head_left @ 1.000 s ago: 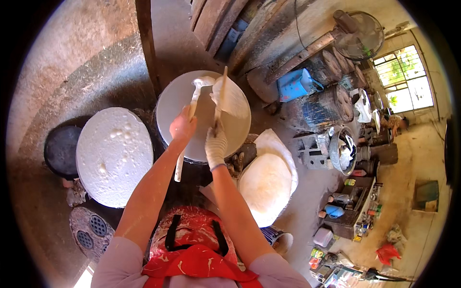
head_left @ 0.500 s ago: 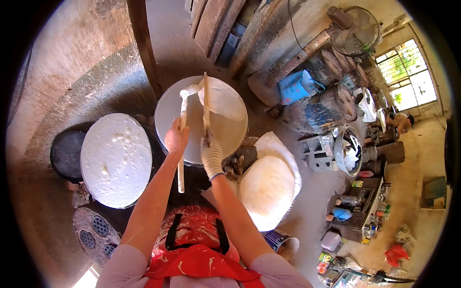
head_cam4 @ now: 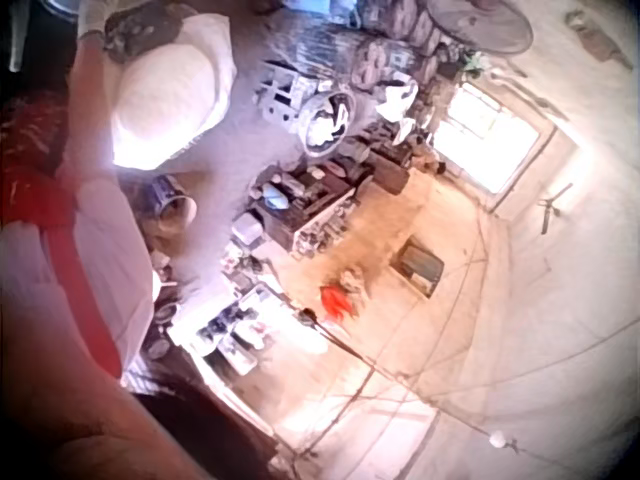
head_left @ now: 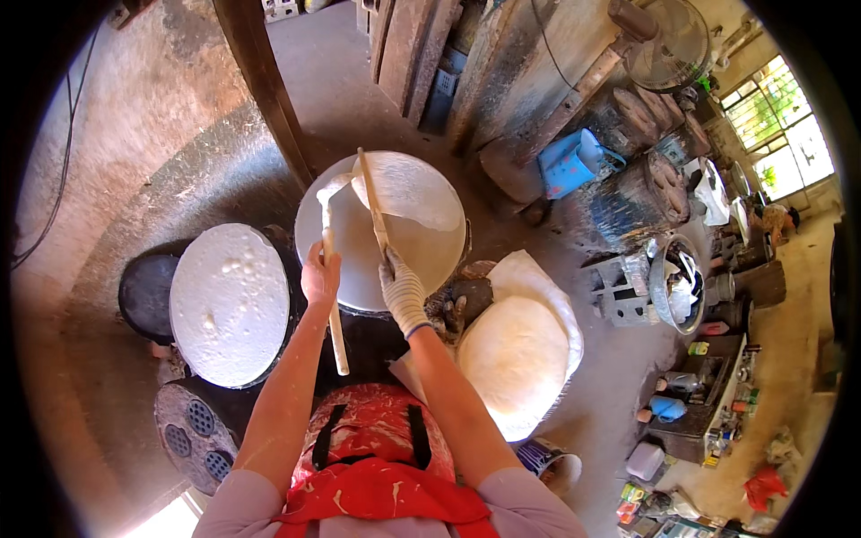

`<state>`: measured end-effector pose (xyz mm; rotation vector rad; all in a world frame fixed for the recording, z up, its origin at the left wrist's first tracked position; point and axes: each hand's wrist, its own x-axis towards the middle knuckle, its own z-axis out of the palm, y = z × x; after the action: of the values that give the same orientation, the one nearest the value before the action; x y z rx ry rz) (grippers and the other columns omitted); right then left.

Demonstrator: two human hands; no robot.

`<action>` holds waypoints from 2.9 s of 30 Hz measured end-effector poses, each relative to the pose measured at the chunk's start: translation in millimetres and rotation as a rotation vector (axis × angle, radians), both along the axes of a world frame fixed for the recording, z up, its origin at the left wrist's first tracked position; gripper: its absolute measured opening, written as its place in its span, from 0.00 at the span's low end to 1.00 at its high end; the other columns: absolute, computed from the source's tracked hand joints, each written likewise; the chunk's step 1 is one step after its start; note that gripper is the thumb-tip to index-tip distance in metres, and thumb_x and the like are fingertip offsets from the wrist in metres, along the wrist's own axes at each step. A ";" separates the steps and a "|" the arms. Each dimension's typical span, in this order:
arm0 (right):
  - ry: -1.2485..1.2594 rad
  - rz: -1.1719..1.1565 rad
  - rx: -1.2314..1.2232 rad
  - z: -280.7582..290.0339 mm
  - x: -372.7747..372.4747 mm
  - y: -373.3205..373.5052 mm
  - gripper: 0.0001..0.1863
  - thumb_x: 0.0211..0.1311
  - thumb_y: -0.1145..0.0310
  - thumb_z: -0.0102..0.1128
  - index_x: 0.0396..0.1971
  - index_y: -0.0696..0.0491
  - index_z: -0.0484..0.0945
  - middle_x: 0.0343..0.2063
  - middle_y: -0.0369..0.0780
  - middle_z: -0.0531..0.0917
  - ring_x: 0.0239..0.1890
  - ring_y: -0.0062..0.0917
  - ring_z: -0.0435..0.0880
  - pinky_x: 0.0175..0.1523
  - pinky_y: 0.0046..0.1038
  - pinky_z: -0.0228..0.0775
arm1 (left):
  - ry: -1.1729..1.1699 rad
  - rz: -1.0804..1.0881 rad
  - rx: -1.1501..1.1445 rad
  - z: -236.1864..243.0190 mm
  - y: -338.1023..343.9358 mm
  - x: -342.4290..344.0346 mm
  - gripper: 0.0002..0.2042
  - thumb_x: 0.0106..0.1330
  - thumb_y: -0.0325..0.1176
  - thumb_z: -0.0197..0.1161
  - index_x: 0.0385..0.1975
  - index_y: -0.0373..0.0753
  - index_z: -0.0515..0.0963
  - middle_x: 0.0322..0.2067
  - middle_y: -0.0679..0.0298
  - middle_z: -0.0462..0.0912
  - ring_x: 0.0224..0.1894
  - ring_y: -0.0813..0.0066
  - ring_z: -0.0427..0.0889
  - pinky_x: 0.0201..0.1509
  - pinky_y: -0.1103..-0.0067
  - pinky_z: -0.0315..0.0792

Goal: The person prepares and cooks sheets of rice paper using traditional methods. The person inserts coal into a circular oven, uses a large set of tongs to handle hot items, spreads batter onto hot circular plates using a ladle and a wooden stick, and peels the cooked rice paper sheets off the plates, placing them onto a stack.

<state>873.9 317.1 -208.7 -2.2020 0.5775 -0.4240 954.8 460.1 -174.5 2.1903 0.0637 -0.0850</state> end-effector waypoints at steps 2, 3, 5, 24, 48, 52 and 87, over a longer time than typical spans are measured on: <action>0.005 -0.091 0.012 5.8 -10.5 -29.5 0.19 0.59 0.58 0.50 0.49 0.46 0.73 0.38 0.50 0.79 0.38 0.44 0.78 0.44 0.37 0.70 | 0.040 0.016 -0.042 -4.7 9.1 0.7 0.17 0.53 0.39 0.59 0.44 0.42 0.73 0.18 0.61 0.77 0.19 0.68 0.76 0.25 0.74 0.69; 0.008 -0.135 0.014 13.7 -19.7 -52.2 0.19 0.60 0.57 0.49 0.49 0.46 0.73 0.37 0.50 0.79 0.37 0.44 0.78 0.43 0.38 0.70 | 0.061 0.024 -0.068 -4.4 13.5 -0.3 0.17 0.53 0.40 0.59 0.43 0.43 0.73 0.19 0.60 0.77 0.20 0.66 0.77 0.26 0.73 0.70; 0.110 -0.158 -0.039 26.8 -22.4 -70.9 0.19 0.60 0.58 0.49 0.49 0.49 0.73 0.39 0.49 0.78 0.39 0.43 0.78 0.45 0.37 0.70 | 0.101 0.017 -0.141 0.3 16.3 -2.8 0.16 0.55 0.39 0.58 0.43 0.42 0.74 0.17 0.62 0.75 0.17 0.71 0.74 0.23 0.75 0.68; 0.198 0.249 0.184 25.4 2.4 -92.0 0.17 0.58 0.67 0.54 0.49 0.51 0.73 0.39 0.48 0.80 0.39 0.34 0.80 0.45 0.27 0.69 | 0.246 0.167 -0.510 3.3 28.2 -21.7 0.09 0.63 0.35 0.52 0.27 0.36 0.72 0.12 0.70 0.65 0.11 0.84 0.63 0.13 0.85 0.59; 0.183 0.368 -0.028 33.1 43.5 -183.4 0.15 0.57 0.65 0.56 0.45 0.50 0.76 0.38 0.44 0.81 0.35 0.33 0.80 0.43 0.27 0.71 | 0.366 0.239 -0.525 11.5 55.4 -72.9 0.15 0.63 0.41 0.52 0.37 0.34 0.73 0.16 0.67 0.68 0.11 0.83 0.65 0.13 0.86 0.60; 0.106 0.662 0.190 35.1 37.2 -148.1 0.12 0.57 0.68 0.57 0.42 0.52 0.78 0.38 0.43 0.81 0.35 0.28 0.80 0.45 0.25 0.71 | 0.371 0.282 -0.558 17.7 58.2 -79.3 0.15 0.64 0.40 0.51 0.41 0.33 0.72 0.16 0.67 0.68 0.11 0.83 0.64 0.13 0.86 0.60; 0.503 1.027 0.304 67.5 35.5 -190.1 0.17 0.54 0.68 0.61 0.45 0.54 0.77 0.44 0.40 0.80 0.44 0.21 0.77 0.53 0.23 0.66 | 0.380 0.269 -0.465 43.2 99.9 -93.2 0.12 0.64 0.39 0.50 0.37 0.36 0.72 0.16 0.70 0.67 0.14 0.86 0.63 0.15 0.88 0.59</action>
<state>909.4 127.0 -141.2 -1.9860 -0.2751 0.7159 861.6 560.0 -131.3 1.6614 0.5010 -0.3292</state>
